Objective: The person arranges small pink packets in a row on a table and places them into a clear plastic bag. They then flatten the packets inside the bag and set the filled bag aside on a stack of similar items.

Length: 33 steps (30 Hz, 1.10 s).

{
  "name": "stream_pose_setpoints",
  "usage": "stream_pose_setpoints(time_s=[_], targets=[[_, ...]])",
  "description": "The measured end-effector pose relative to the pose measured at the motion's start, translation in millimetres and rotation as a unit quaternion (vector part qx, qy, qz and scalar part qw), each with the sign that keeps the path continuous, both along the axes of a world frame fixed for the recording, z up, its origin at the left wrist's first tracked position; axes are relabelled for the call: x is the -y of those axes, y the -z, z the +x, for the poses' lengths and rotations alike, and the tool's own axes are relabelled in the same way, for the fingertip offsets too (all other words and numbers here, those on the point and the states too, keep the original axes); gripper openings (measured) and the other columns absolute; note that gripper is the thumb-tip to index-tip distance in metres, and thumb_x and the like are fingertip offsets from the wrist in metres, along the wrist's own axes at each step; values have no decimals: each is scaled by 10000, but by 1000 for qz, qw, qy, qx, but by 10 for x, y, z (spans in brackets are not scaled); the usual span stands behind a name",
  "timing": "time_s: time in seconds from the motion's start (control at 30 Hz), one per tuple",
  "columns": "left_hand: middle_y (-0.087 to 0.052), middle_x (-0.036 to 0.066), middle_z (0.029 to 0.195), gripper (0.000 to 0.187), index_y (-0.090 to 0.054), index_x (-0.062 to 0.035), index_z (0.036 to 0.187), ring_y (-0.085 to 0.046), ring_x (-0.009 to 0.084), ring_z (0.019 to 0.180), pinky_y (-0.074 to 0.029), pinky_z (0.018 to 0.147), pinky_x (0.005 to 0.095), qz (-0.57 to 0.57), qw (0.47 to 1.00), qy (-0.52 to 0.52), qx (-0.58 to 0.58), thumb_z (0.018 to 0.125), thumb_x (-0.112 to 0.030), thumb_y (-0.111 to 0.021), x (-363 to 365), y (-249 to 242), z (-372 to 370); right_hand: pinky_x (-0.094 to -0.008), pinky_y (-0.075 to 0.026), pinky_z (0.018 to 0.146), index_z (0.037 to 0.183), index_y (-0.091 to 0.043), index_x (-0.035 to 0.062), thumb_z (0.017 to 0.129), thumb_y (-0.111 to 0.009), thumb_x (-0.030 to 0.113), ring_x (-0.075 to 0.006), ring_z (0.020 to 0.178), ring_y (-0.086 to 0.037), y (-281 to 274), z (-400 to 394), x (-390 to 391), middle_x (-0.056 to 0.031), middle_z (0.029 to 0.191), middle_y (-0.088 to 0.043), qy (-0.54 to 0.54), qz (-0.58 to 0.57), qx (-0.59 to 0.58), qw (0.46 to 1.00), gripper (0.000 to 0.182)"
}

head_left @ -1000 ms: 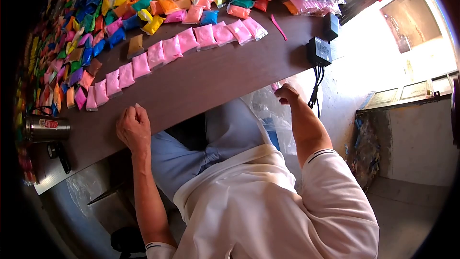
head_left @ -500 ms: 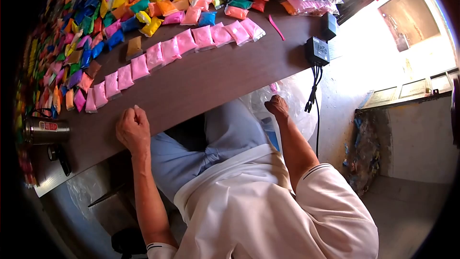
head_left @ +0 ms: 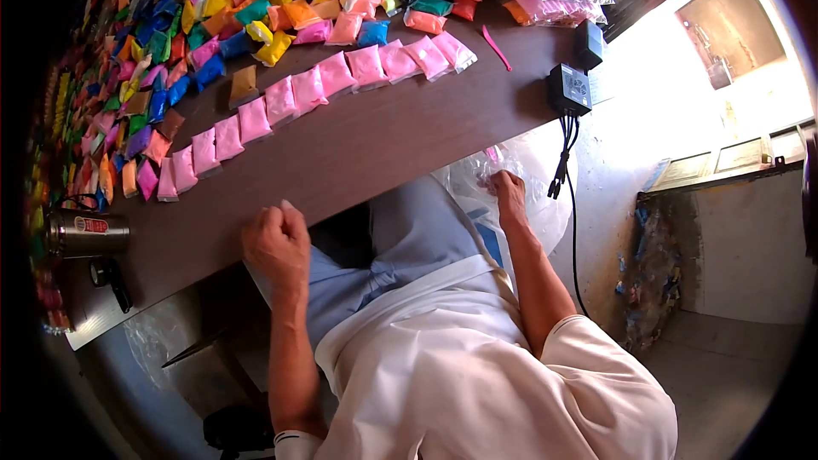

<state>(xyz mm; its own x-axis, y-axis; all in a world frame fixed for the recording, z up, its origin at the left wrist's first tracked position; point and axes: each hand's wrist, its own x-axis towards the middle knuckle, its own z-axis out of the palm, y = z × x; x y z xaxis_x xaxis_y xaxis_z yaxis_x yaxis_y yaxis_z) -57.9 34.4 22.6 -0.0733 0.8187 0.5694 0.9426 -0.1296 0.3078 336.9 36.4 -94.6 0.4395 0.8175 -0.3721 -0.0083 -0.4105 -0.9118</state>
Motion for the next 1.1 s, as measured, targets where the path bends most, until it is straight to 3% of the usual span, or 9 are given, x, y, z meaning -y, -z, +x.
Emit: stream_pose_setpoints(time_s=[0.17,0.27,0.33,0.4,0.43,0.53,0.73,0.87,1.1], targets=[[-538,110,613,381,-479,-53,609,-523,323,571,-409,560,409,-84,971,111,196,919,-205,-642,307,139,519,-295,-467,732,749,-630,-30,845,-546,165,-136,752,-562,-313,-98,233,-47,693,-557,-21,205,-116,972,233],[-443,12,592,502,-534,-23,680,-428,88,598,-371,543,307,-422,745,170,488,996,-411,-574,487,413,643,-286,-475,766,803,-651,-41,819,-566,136,-130,787,-581,-730,-362,374,-58,733,-599,-37,230,-202,951,198],[-479,4,612,538,-564,-22,711,-440,92,610,-384,561,290,-429,765,206,435,1006,-470,-524,593,510,678,-290,-482,786,833,-661,-45,805,-576,119,-131,807,-593,-844,-484,531,-69,763,-630,-42,203,-203,957,186],[-495,11,625,570,-571,-20,721,-447,94,616,-391,569,287,-442,745,204,456,1010,-504,-488,634,525,668,-295,-496,805,902,-678,-37,779,-601,57,-140,861,-630,-878,-588,699,-103,926,-696,-132,101,-68,984,173],[-512,17,639,605,-577,-17,731,-454,96,622,-399,577,284,-453,724,201,480,1014,-537,-451,661,515,660,-297,-507,776,878,-677,-8,759,-620,18,-160,874,-652,-859,-710,696,-111,1042,-702,-178,226,46,956,134],[-558,28,704,645,-597,-19,781,-487,103,667,-424,622,281,-475,701,189,497,1017,-581,-386,624,403,638,-351,-526,749,822,-655,12,703,-703,-3,-269,872,-650,-1026,-965,788,-160,1064,-670,-301,330,254,858,129],[-613,31,919,623,-636,-24,1026,-545,114,866,-465,793,284,-471,626,229,578,1019,-590,-376,684,389,661,-386,-517,784,949,-670,36,704,-778,104,-289,935,-588,-1345,-1348,844,-124,1175,-603,-458,350,285,766,276],[-614,43,1079,636,-584,-9,1174,-551,136,981,-456,880,285,-453,567,261,637,1016,-591,-382,751,423,588,-403,-505,829,1038,-678,40,776,-757,141,-309,947,-587,-1411,-1410,812,-131,1142,-597,-481,287,292,775,291],[-592,51,1148,638,-542,-14,1257,-546,124,1059,-449,936,278,-425,612,330,579,977,-585,-498,801,235,465,-380,-530,776,1013,-697,43,759,-706,97,-293,960,-598,-1368,-1493,768,-100,1126,-599,-451,248,306,801,260]])
